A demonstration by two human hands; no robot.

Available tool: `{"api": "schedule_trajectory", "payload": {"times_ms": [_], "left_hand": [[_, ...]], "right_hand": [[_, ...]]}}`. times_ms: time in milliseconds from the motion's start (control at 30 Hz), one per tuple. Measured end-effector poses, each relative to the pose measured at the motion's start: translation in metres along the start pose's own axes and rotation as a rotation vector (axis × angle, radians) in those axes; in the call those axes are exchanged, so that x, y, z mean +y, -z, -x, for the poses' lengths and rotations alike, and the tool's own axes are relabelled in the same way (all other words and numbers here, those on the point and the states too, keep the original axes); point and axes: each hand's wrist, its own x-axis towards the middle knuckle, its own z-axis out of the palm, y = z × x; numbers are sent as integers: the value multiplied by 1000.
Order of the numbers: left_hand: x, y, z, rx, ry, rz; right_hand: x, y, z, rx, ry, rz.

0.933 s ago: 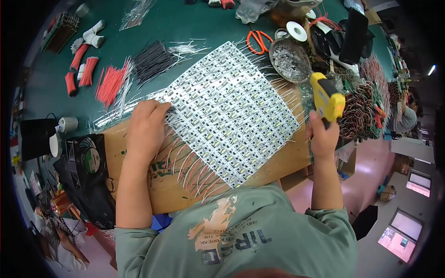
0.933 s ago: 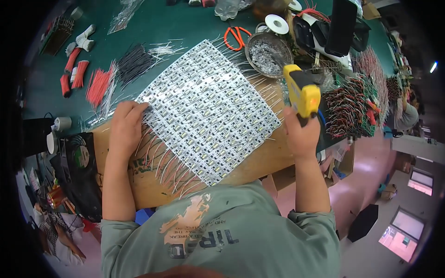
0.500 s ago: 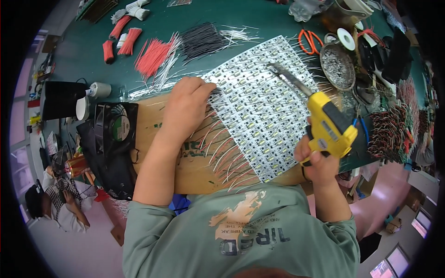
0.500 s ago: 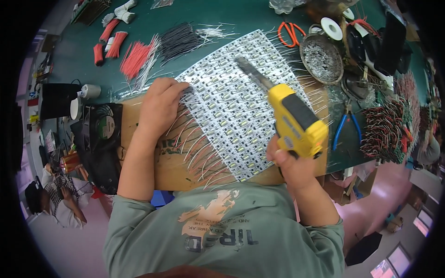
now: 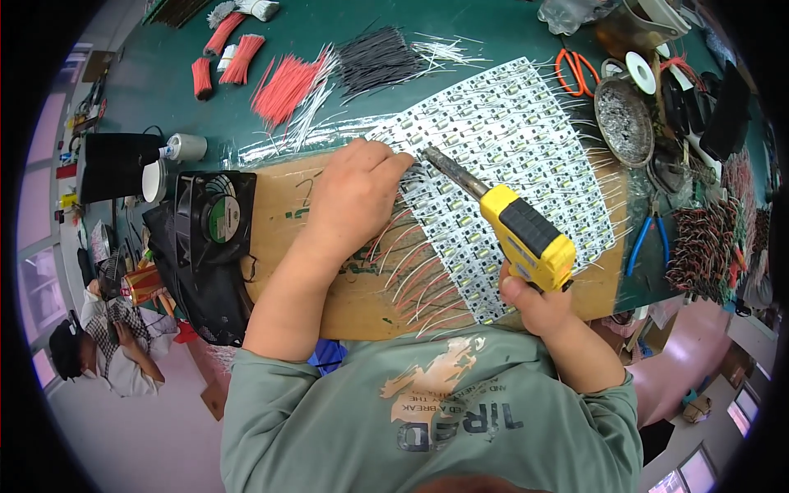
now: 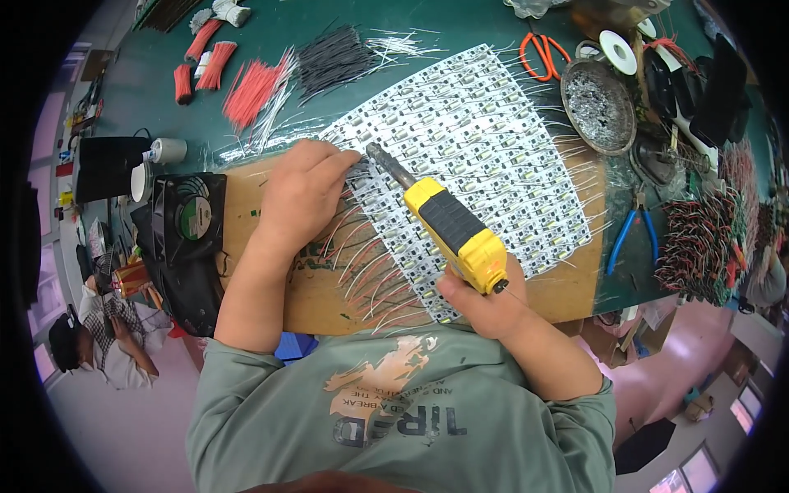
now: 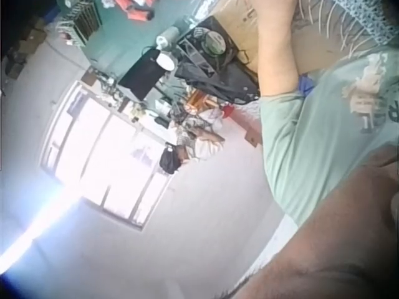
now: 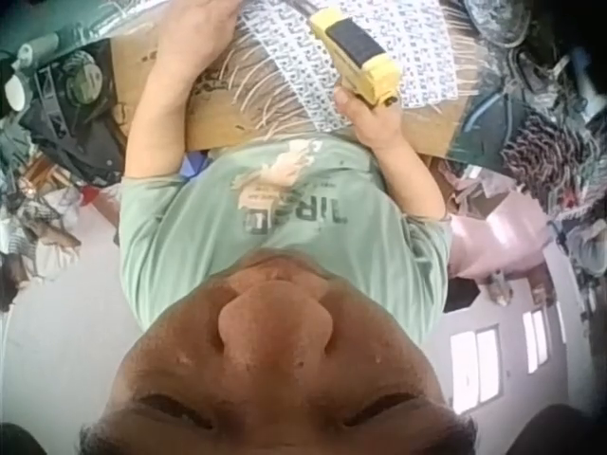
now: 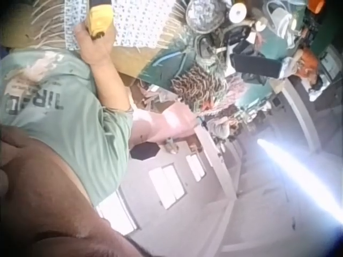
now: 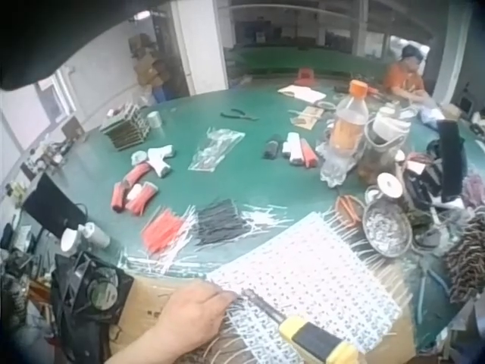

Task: The person picks up wires from the table by hand, arranges them along the edge of an LED board, and solders the wires to the board using a soldering iron.

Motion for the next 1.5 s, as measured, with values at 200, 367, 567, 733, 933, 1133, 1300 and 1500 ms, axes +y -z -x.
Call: {"api": "schedule_trajectory", "payload": {"times_ms": [200, 367, 567, 733, 933, 1133, 1300, 1500], "left_hand": [[0, -1, 0, -12, 34, 8], [-1, 0, -1, -19, 44, 14], [-3, -2, 0, -25, 42, 15], [-3, -2, 0, -14, 42, 21], [-3, -3, 0, -19, 43, 20], [0, 0, 2, -40, 61, 14], [0, 2, 1, -22, 43, 46], [-6, -1, 4, -9, 39, -9]], "right_hand": [[-1, -1, -5, 39, -16, 18], [0, -1, -6, 34, -17, -3], [1, -3, -6, 60, -40, 10], [0, -2, -7, 47, -55, 76], [0, -3, -7, 63, -75, 42], [9, 3, -3, 19, -24, -96], [10, 2, 2, 53, -33, 17], [7, -5, -11, 45, 163, 173]]}}
